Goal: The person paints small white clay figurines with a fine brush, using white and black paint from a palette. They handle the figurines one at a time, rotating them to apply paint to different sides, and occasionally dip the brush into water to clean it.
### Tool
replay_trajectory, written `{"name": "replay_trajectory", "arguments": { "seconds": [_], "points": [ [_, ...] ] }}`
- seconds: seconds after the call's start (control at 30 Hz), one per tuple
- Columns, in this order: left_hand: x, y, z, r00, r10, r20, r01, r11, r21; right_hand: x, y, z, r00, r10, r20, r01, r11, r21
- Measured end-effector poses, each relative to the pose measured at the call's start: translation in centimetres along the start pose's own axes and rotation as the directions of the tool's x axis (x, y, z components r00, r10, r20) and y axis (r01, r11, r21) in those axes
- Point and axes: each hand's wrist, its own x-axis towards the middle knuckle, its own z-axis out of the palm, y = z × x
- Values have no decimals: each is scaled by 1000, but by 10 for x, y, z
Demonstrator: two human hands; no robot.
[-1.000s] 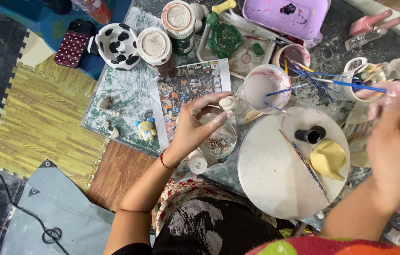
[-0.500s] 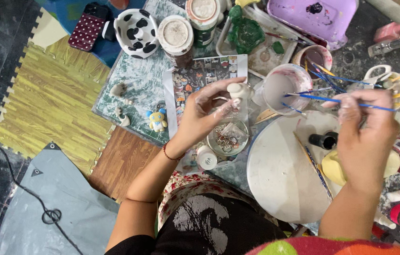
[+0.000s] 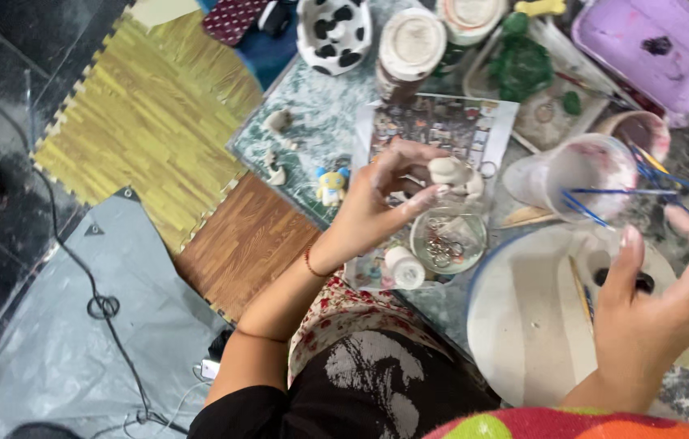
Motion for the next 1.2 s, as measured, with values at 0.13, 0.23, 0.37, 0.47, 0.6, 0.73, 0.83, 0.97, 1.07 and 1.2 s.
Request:
{"name": "replay_trajectory", "arguments": {
  "seconds": [0.13,0.23,0.37,0.47,0.6,0.73,0.83,0.97,1.07,1.2],
  "points": [
    [-7,0,-6,999,24,-35,-20,995,96,-6,-24,14,964,-250,88,255,965,-56],
    [-14,7,-23,996,41,-78,-25,979,203,-2,-44,29,917,-359,174,350,933,78],
    [-21,18,-57,978,127,-165,-49,909,413,6,-62,42,888,-386,251,361,922,140],
    [-18,20,-84,969,159,-189,-21,815,579,9,-68,48,876,-398,273,371,917,147],
    [-4,11,-105,944,255,-210,-4,644,765,9,-72,55,860,-417,294,384,908,165],
    [8,-7,-104,899,414,-142,-37,397,917,16,-72,64,849,-415,327,386,910,152],
    [7,-22,-101,908,389,-156,45,279,959,21,-76,67,833,-429,348,401,903,152],
    [2,-39,-100,915,373,-151,100,153,983,28,-84,71,805,-459,376,429,888,166],
    [-5,-47,-99,910,381,-165,117,145,983,31,-88,72,793,-460,398,438,886,152],
    [-7,-49,-100,925,328,-191,140,175,975,33,-91,69,788,-470,398,441,882,167]
  ]
}}
